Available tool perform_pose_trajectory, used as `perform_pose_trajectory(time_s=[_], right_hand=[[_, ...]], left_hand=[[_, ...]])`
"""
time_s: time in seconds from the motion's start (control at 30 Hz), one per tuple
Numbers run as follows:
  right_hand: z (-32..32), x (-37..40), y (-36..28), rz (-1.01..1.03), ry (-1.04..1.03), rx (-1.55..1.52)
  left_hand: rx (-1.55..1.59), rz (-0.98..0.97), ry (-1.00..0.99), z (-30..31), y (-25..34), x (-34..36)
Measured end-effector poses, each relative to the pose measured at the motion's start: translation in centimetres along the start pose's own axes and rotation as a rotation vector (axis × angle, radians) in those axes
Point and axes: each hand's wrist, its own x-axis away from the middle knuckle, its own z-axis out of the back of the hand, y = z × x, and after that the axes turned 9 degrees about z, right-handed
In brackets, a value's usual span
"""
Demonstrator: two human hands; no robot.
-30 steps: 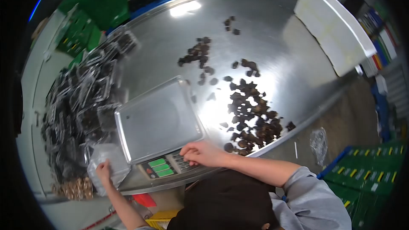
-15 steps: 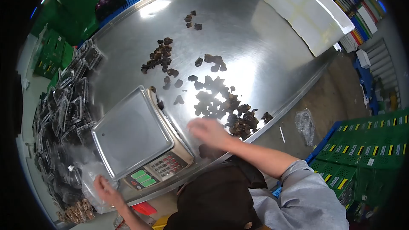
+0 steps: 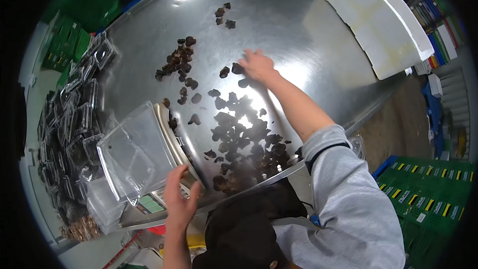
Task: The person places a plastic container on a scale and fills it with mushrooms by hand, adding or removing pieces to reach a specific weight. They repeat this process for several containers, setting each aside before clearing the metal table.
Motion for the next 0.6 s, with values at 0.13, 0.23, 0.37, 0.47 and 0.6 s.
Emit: perform_pose_trajectory(time_s=[0.13,0.23,0.37,0.47,0.6], right_hand=[[-0.7,-1.1,-3.8,0.479,-0.278,0.125],[-0.9,-0.2,-3.6,0.883,-0.395,0.113],[1.2,4.8,-2.3,0.956,-0.587,-0.012],[3.0,9.2,-1.0,0.894,-0.614,-0.063],[3.0,15.2,0.8,0.764,-0.616,-0.251]], left_hand=[[0.083,0.293,-0.159,-7.6,0.1,-5.9],[-0.114,0.197,-0.028,-11.4,-2.3,-9.7],[-0.096,0.21,-0.207,-12.3,0.1,-12.3],[-0.072,0.159,-0.394,-12.7,0.9,-11.8],[-0.272,0.052,-0.438,-12.8,1.3,-9.3]])
